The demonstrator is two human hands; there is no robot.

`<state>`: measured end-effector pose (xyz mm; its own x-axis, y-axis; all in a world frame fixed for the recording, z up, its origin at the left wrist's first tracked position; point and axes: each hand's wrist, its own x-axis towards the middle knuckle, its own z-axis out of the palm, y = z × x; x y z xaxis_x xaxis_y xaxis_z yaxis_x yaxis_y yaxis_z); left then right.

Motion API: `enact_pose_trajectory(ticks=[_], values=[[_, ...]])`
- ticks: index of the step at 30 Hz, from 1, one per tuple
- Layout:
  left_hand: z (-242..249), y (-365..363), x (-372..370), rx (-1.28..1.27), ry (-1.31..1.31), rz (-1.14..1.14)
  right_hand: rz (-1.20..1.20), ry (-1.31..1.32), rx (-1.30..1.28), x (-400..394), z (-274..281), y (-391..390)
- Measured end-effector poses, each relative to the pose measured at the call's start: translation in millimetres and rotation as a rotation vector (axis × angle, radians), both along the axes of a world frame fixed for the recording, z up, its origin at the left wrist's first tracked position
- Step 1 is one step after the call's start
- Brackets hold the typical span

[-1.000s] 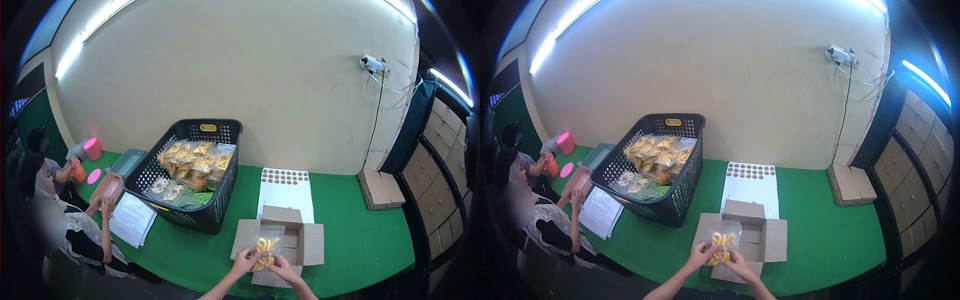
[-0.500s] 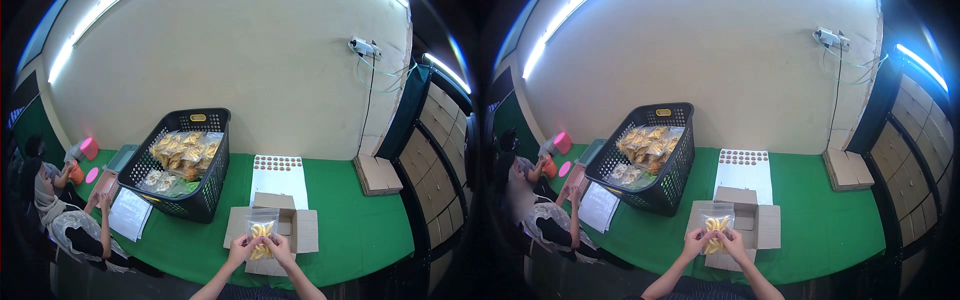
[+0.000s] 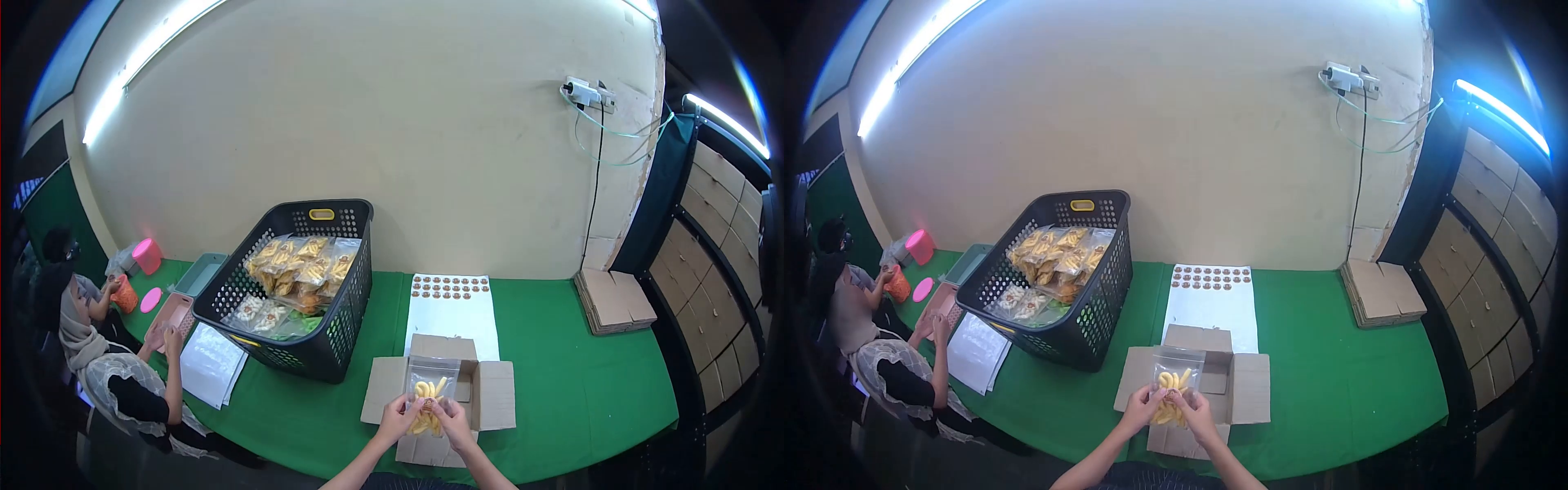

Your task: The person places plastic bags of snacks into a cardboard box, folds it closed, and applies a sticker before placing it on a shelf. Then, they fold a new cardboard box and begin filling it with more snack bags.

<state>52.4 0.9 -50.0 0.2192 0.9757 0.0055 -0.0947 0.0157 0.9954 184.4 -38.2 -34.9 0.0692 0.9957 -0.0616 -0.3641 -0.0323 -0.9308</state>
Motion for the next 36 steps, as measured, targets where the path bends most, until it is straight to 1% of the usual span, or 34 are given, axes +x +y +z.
enact_pose_trajectory(ticks=[3,4,6,7,9,10,13,16,19,21,22,23,25,28,31,34,36], values=[[6.9,3.5,7.3,0.103,0.276,0.073,-0.004,-0.03,0.012,-0.8,-1.3,7.9],[5.4,4.1,10.7,0.094,0.234,0.09,-0.015,-0.048,0.018,0.5,-5.1,11.0],[0.7,8.9,14.3,0.096,0.152,0.12,-0.042,-0.23,0.023,5.1,-21.0,15.6],[8.8,8.2,13.6,0.069,0.225,0.105,-0.062,-0.317,0.026,5.7,-22.1,20.5],[-14.9,14.4,11.9,0.115,0.231,0.08,-0.044,-0.118,-0.003,6.8,-14.0,18.4],[-19.3,17.4,12.8,0.132,0.232,0.066,-0.033,-0.021,-0.022,8.2,-11.0,17.7],[-15.3,14.6,9.3,0.038,0.117,-0.036,0.003,0.096,-0.202,20.8,-27.0,22.0],[-5.4,14.2,6.0,-0.083,0.072,-0.069,0.066,0.006,-0.047,22.9,-49.8,26.0],[-24.0,20.2,8.0,-0.034,0.083,-0.001,0.045,0.027,-0.078,19.9,-57.0,33.3],[-38.2,19.8,6.1,-0.092,-0.02,-0.003,0.043,0.095,-0.101,15.2,-52.5,31.8],[-41.0,24.2,7.6,-0.11,-0.078,-0.003,0.042,0.123,-0.102,14.7,-48.0,36.1],[-42.8,27.3,8.7,-0.072,-0.073,-0.005,0.033,0.101,-0.085,15.3,-51.6,40.6],[-31.1,24.5,9.2,-0.006,-0.063,-0.001,0.02,0.059,-0.059,15.9,-65.8,44.2],[-23.2,23.4,5.0,-0.049,0.054,0.034,0.076,-0.124,-0.056,9.4,-20.9,37.5],[-2.7,21.8,5.6,-0.036,0.232,0.049,0.136,-0.068,-0.125,14.3,-21.0,41.7],[-23.8,27.5,3.8,-0.05,0.27,0.008,0.195,-0.093,-0.25,25.1,-29.4,45.5],[-26.2,28.9,0.0,-0.027,0.293,-0.059,0.227,-0.031,-0.268,28.7,-33.9,46.1]])
